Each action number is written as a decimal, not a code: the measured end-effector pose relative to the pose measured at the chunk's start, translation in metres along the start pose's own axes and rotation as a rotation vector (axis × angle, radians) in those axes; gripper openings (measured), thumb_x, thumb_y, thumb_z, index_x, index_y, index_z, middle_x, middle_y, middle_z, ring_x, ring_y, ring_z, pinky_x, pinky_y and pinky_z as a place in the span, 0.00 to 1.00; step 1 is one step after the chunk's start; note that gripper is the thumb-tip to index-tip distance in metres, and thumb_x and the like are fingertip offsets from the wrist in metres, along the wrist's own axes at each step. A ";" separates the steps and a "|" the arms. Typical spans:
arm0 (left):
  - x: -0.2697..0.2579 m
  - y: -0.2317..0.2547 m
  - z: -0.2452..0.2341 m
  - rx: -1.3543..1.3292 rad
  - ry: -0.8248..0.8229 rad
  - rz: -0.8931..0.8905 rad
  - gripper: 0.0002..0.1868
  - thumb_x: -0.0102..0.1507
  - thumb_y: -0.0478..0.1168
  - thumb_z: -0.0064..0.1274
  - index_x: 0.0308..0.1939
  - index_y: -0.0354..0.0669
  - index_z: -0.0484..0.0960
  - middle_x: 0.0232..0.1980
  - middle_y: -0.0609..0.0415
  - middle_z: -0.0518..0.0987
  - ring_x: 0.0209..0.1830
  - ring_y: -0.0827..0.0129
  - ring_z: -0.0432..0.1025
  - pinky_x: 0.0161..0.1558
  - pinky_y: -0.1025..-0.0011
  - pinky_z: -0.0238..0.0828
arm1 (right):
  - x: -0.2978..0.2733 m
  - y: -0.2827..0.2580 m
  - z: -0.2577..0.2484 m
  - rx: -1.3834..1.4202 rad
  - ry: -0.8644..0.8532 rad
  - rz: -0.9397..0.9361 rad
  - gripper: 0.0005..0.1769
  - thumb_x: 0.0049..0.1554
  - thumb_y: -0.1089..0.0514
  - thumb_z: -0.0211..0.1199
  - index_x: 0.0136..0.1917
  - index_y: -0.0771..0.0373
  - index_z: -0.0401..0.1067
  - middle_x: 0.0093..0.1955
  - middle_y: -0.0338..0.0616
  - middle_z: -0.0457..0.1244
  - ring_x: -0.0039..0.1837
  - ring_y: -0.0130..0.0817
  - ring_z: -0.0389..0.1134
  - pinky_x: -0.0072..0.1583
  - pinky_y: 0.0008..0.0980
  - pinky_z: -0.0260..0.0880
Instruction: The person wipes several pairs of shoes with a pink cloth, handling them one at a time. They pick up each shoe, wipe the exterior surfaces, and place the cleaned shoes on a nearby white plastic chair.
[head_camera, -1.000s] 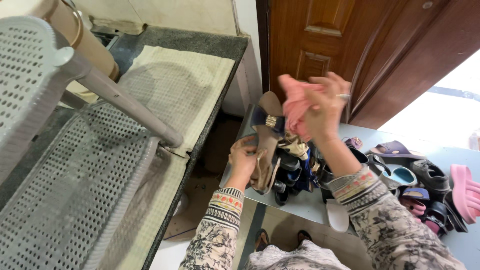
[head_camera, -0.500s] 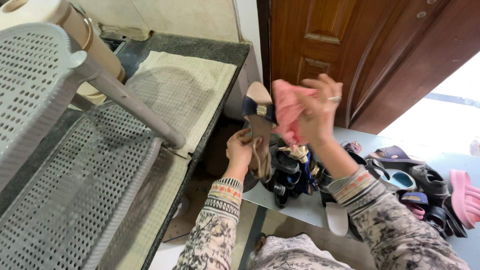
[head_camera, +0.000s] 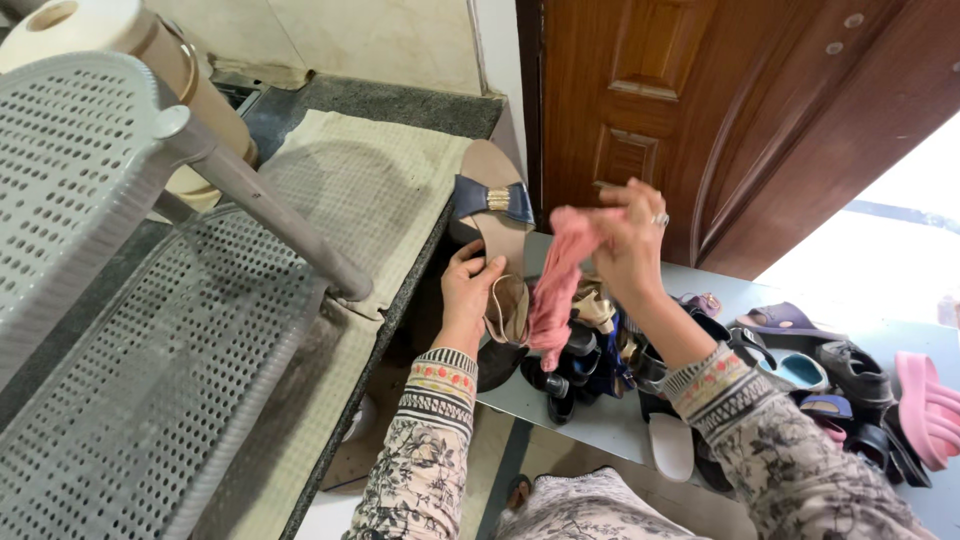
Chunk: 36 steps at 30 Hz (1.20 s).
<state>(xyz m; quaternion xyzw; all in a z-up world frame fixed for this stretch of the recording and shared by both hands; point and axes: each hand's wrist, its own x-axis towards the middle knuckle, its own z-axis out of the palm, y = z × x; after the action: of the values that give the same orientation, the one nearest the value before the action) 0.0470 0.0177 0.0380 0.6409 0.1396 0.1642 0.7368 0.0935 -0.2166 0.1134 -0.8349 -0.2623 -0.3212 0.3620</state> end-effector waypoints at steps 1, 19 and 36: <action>0.000 -0.003 0.003 0.017 0.000 0.000 0.11 0.57 0.34 0.66 0.36 0.25 0.86 0.65 0.54 0.73 0.52 0.69 0.75 0.46 0.70 0.77 | 0.006 0.000 0.001 0.025 0.057 0.042 0.18 0.48 0.71 0.71 0.50 0.53 0.82 0.67 0.44 0.64 0.79 0.54 0.53 0.75 0.54 0.54; -0.009 0.015 0.019 0.178 0.120 0.143 0.10 0.55 0.35 0.68 0.35 0.31 0.88 0.61 0.54 0.78 0.56 0.66 0.74 0.52 0.70 0.74 | 0.031 -0.004 -0.009 0.016 0.102 -0.033 0.16 0.50 0.70 0.65 0.48 0.54 0.81 0.62 0.44 0.65 0.74 0.56 0.55 0.73 0.54 0.52; -0.046 0.003 0.032 0.740 0.053 0.253 0.11 0.50 0.48 0.69 0.30 0.47 0.90 0.61 0.67 0.78 0.73 0.59 0.55 0.71 0.44 0.33 | 0.062 0.011 -0.002 -0.196 0.194 -0.047 0.11 0.56 0.63 0.71 0.52 0.51 0.85 0.73 0.44 0.62 0.81 0.53 0.50 0.80 0.64 0.36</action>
<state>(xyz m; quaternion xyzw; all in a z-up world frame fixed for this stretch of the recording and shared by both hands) 0.0179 -0.0297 0.0453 0.8709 0.1281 0.2088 0.4261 0.1405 -0.2119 0.1548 -0.8250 -0.2131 -0.4327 0.2945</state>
